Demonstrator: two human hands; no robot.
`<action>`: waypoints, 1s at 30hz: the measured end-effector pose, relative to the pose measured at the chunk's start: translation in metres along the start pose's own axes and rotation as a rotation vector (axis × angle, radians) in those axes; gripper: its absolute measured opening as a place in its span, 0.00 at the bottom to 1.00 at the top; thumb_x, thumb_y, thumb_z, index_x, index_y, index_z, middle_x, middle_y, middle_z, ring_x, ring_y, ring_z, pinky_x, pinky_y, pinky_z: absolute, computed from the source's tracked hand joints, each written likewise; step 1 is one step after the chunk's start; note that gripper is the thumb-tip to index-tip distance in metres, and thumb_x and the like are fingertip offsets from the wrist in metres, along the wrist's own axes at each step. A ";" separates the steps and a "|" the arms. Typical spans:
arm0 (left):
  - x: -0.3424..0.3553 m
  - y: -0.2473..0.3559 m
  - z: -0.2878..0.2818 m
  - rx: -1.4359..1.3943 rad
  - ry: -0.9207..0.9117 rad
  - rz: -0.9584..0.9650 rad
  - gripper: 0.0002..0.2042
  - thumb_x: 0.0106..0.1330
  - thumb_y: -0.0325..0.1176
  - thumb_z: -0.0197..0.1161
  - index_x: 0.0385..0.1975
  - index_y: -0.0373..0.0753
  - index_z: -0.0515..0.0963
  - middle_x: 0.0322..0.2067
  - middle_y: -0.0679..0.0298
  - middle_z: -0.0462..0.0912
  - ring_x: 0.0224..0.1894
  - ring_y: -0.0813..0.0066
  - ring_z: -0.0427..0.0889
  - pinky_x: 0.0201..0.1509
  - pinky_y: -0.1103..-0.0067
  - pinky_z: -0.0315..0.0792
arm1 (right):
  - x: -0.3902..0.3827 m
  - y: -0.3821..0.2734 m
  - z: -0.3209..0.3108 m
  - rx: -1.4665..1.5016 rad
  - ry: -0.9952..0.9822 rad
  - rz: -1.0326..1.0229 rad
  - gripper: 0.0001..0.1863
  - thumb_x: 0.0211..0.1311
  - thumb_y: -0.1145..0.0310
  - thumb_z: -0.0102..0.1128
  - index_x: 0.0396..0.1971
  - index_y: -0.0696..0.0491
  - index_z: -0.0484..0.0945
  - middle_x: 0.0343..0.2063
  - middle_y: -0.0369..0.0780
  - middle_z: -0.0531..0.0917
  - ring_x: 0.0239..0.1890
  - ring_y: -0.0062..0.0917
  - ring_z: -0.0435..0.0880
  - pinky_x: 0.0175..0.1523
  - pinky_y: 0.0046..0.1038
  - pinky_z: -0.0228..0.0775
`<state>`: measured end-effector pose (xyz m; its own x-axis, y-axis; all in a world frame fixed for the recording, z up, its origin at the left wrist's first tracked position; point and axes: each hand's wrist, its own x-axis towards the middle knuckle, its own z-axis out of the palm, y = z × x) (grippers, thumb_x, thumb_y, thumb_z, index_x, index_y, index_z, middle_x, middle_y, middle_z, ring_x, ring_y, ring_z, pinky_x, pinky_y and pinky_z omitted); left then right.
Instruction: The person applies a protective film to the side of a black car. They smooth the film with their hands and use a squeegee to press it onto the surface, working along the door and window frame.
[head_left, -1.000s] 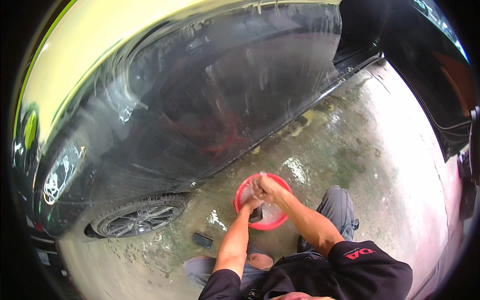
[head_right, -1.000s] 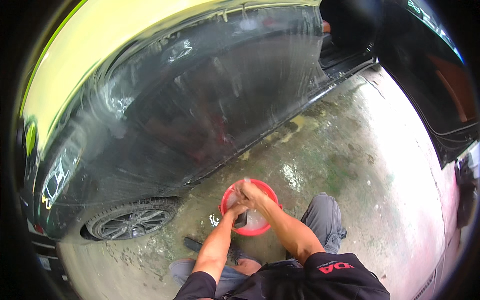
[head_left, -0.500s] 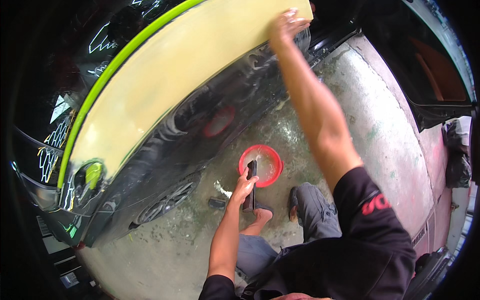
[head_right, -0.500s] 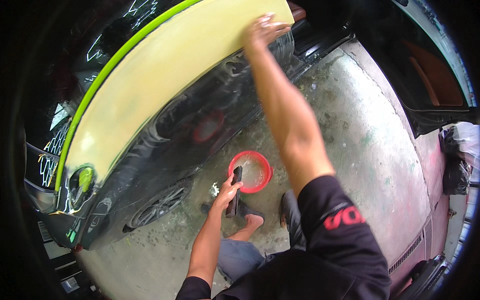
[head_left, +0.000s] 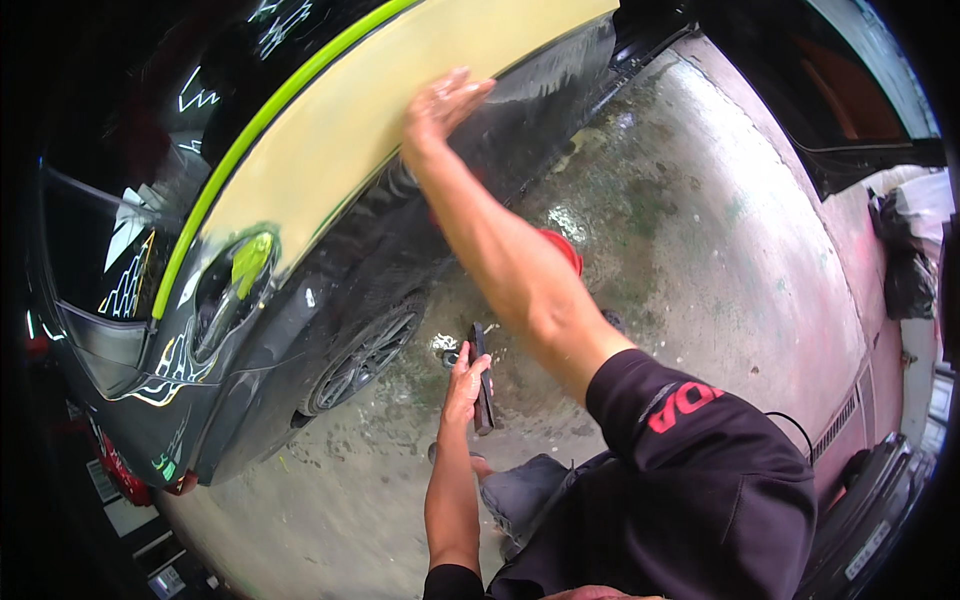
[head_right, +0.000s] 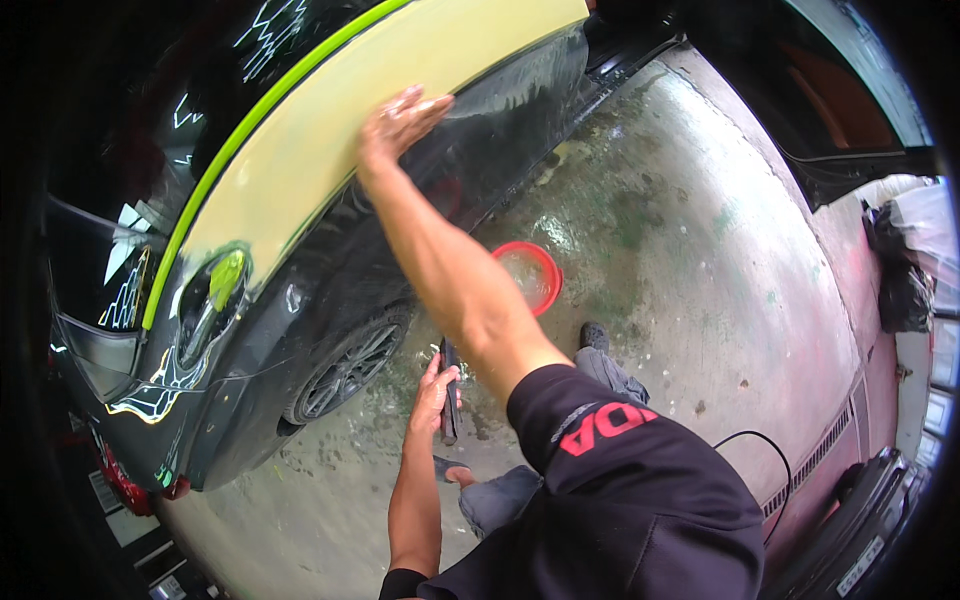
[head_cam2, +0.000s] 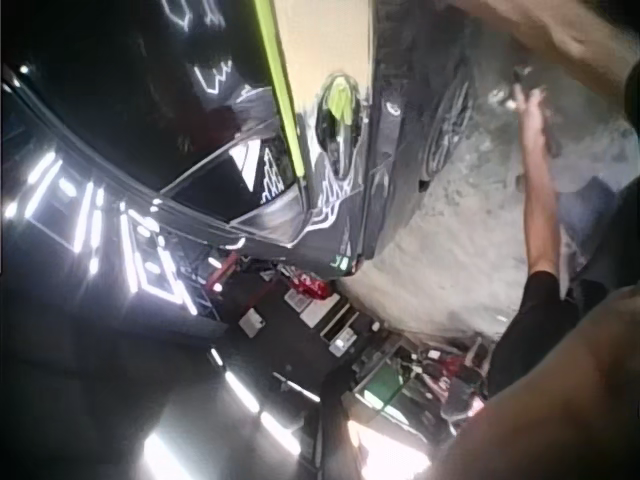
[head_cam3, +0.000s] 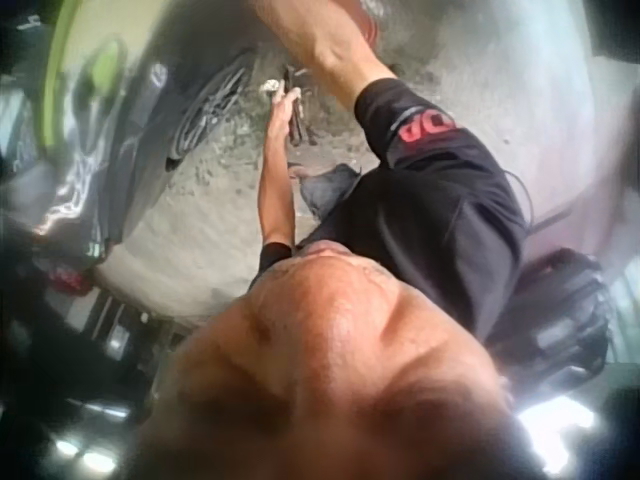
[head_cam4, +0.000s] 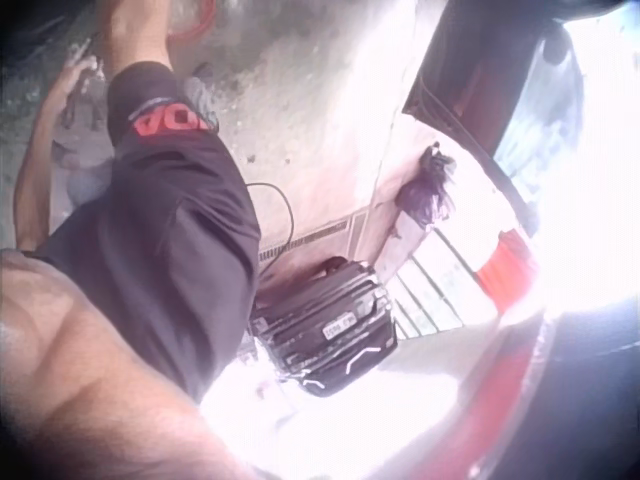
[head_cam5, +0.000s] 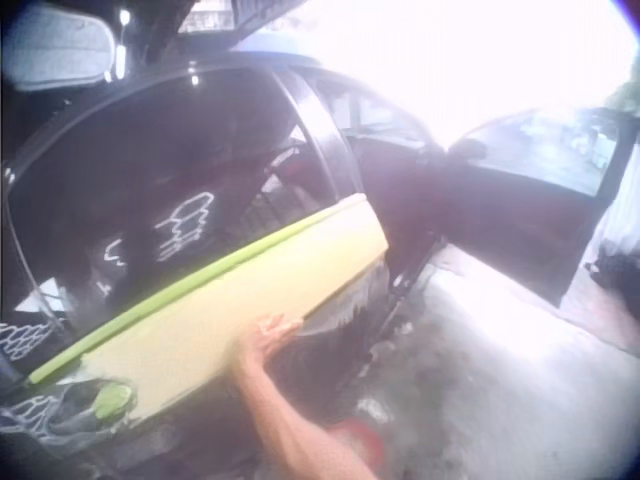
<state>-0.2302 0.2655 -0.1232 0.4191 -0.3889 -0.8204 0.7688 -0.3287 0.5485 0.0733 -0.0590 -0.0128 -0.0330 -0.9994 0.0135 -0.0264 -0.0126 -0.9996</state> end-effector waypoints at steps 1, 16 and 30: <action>-0.001 -0.002 -0.017 -0.003 -0.019 0.023 0.47 0.69 0.36 0.69 0.83 0.44 0.44 0.35 0.68 0.78 0.23 0.76 0.76 0.24 0.76 0.73 | -0.035 -0.006 0.002 0.050 0.026 0.004 0.42 0.84 0.50 0.34 0.76 0.73 0.39 0.78 0.65 0.41 0.82 0.54 0.39 0.85 0.44 0.30; 0.057 -0.167 -0.271 -0.089 -0.225 0.156 0.38 0.78 0.49 0.56 0.82 0.46 0.48 0.42 0.64 0.78 0.38 0.69 0.79 0.45 0.72 0.78 | -0.414 0.227 -0.290 -0.264 -0.603 0.298 0.25 0.79 0.52 0.58 0.62 0.55 0.79 0.45 0.37 0.86 0.42 0.23 0.83 0.43 0.24 0.74; 0.032 -0.207 -0.349 0.382 0.076 0.490 0.46 0.67 0.26 0.65 0.80 0.36 0.41 0.59 0.49 0.81 0.55 0.46 0.84 0.57 0.59 0.76 | -0.544 0.276 -0.324 -0.496 -0.838 0.955 0.23 0.73 0.50 0.67 0.53 0.54 0.84 0.43 0.36 0.86 0.40 0.22 0.82 0.47 0.27 0.74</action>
<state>-0.2074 0.6213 -0.3192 0.7234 -0.5144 -0.4605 0.2576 -0.4178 0.8713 -0.2398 0.4918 -0.2873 0.3657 -0.3346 -0.8685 -0.6940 0.5238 -0.4940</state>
